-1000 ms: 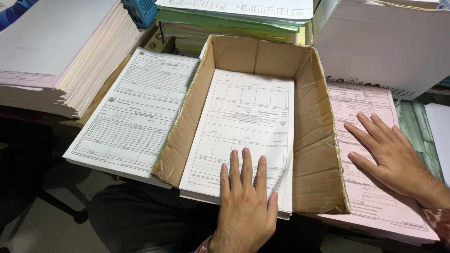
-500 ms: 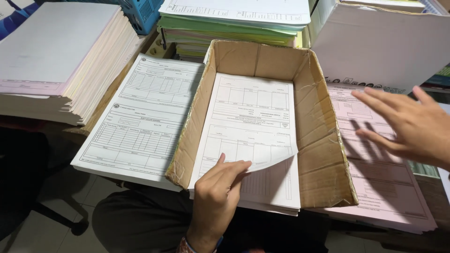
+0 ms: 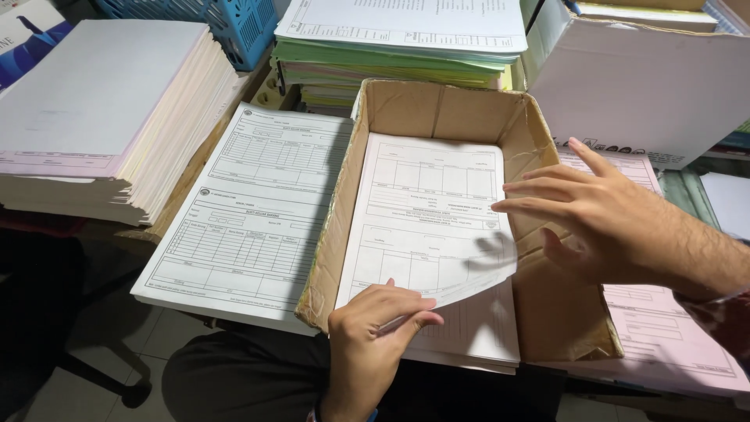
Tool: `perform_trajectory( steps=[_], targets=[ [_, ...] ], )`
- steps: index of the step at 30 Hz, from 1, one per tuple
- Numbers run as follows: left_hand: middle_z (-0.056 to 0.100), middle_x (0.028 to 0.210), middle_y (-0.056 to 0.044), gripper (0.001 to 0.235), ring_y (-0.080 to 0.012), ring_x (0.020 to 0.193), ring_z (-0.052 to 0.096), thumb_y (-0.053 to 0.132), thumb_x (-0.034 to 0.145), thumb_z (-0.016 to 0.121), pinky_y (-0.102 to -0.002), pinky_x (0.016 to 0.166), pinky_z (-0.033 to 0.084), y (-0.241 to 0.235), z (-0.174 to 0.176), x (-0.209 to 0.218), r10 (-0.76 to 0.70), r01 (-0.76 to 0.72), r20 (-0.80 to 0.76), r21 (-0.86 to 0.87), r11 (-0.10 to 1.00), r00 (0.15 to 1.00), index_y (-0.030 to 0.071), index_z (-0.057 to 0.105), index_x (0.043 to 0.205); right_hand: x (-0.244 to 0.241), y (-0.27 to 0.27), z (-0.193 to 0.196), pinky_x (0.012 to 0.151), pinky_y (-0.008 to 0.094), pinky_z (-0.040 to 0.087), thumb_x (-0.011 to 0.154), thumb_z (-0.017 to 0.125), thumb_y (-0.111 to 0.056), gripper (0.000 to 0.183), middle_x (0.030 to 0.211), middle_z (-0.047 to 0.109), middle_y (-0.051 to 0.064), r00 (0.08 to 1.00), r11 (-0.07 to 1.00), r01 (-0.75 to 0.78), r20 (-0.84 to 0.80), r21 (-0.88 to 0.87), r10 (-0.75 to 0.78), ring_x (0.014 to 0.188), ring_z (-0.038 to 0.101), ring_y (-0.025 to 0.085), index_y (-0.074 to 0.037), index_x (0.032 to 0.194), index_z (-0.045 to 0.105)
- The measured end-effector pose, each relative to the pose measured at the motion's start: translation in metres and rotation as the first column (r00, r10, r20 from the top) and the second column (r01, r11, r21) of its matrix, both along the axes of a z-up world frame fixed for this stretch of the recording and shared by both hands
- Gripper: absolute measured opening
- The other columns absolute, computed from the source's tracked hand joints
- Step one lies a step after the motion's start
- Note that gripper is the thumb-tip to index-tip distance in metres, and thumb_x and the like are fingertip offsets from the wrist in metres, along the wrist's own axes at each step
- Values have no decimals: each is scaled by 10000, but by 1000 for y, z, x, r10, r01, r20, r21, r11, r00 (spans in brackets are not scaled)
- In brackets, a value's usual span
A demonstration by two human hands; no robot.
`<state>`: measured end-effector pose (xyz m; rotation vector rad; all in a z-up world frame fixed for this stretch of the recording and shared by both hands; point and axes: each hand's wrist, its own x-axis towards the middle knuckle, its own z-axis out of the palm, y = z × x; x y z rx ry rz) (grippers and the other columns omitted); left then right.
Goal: Sorting and collating printed forms into a cardboard box and onto various stacks
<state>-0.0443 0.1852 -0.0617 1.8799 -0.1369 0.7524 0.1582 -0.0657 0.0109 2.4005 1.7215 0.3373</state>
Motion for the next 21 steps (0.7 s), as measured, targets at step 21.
perform_trajectory(
  steps=[21],
  targets=[
    [777, 894, -39, 186, -168, 862, 782, 60, 972, 605, -397, 934, 673, -17, 25, -21, 94, -210, 487, 190, 959, 868, 58, 778, 903, 53, 36, -24, 1010, 480, 350, 662, 776, -53, 715, 1374, 683, -22, 980, 998, -65, -189, 22, 68, 1237, 612, 201, -299, 1327, 683]
  ],
)
